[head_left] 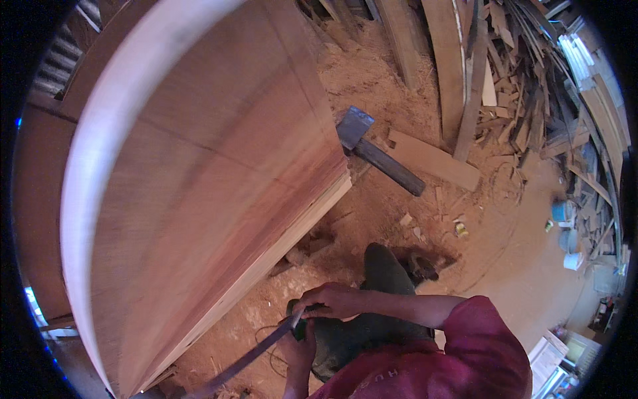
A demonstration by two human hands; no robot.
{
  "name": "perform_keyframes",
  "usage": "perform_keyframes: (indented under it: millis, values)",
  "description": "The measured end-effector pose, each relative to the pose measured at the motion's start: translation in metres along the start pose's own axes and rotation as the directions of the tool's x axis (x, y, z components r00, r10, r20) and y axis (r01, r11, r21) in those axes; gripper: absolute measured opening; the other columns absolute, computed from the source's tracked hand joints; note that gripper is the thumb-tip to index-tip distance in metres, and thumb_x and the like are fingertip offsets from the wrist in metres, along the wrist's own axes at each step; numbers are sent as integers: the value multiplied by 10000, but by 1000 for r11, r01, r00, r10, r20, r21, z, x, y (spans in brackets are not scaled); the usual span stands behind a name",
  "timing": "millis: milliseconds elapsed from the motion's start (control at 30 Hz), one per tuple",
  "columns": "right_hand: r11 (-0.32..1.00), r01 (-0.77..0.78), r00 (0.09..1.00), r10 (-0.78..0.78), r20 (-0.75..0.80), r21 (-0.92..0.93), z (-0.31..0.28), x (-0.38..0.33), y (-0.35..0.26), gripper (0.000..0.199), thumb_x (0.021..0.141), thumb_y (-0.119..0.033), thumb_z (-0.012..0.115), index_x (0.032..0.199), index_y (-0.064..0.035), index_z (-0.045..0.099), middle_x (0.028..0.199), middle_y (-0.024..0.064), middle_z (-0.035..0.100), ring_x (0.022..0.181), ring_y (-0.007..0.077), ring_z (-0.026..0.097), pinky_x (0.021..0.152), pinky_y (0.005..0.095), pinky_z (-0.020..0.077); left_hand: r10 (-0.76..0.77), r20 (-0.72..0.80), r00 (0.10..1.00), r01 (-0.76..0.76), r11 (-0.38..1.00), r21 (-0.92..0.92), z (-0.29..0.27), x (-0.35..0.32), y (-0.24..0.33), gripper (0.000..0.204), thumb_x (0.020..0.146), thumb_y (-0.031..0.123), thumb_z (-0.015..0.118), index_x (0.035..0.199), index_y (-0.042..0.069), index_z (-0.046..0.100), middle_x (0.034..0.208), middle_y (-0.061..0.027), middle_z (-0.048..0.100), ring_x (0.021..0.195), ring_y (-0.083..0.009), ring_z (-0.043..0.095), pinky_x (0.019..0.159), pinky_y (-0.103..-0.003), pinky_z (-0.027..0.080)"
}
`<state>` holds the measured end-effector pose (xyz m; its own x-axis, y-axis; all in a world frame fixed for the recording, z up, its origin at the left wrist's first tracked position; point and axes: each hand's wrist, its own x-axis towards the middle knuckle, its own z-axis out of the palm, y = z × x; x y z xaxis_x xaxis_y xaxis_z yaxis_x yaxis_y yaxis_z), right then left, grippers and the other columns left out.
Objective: The person marks lines on wooden boards using a speed square and a pencil.
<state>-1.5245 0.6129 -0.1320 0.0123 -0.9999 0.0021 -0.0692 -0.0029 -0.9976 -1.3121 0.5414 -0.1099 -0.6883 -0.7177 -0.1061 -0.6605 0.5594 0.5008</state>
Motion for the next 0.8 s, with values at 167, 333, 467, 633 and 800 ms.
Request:
perform_keyframes:
  millis: [167, 333, 467, 633, 800]
  values:
    - [998, 53, 994, -56, -94, -33, -58, 15, 63, 316, 997, -276, 616, 1265, -114, 652, 1225, 94, 684, 1113, 272, 662, 968, 375, 508, 333, -495, 803, -397, 917, -27, 64, 22, -67, 698, 780, 386, 815, 1330, 79, 516, 1381, -191, 483, 1298, -438, 463, 1053, -526, 396]
    - [974, 199, 932, -155, -327, 106, -86, 25, 68, 340, 959, -310, 683, 1166, -42, 706, 1060, 95, 748, 1000, 160, 685, 896, 326, 532, 810, -545, 218, -517, 569, 639, 39, 90, -55, 683, 754, 518, 795, 1328, 255, 534, 1425, -101, 472, 1358, -447, 393, 1128, -595, 284]
    - [924, 381, 726, -321, -609, -33, -93, 34, 84, 244, 943, -250, 714, 1023, -20, 721, 887, 8, 711, 832, 72, 613, 735, 277, 514, 885, -180, 429, -395, 363, 844, 20, 130, 14, 619, 791, 611, 737, 1338, 370, 580, 1475, -21, 500, 1439, -414, 323, 1194, -624, 164]
    - [872, 484, 623, -283, -729, 74, -93, 41, 116, 307, 966, -251, 678, 1104, 22, 697, 956, 59, 737, 824, 120, 677, 751, 283, 562, 849, -22, 528, -400, 272, 875, 12, 157, 75, 853, 698, 599, 655, 1489, 363, 441, 1610, 57, 341, 1503, -243, 274, 1239, -552, 122]
    - [824, 557, 563, -287, -775, 99, -96, 41, 108, 307, 979, -227, 660, 1178, 7, 665, 970, 43, 716, 641, 113, 666, 495, 203, 467, 898, 130, 420, -422, 67, 904, 8, 185, 87, 765, 810, 485, 666, 1508, 302, 413, 1626, 30, 299, 1515, -226, 240, 1251, -536, 112]
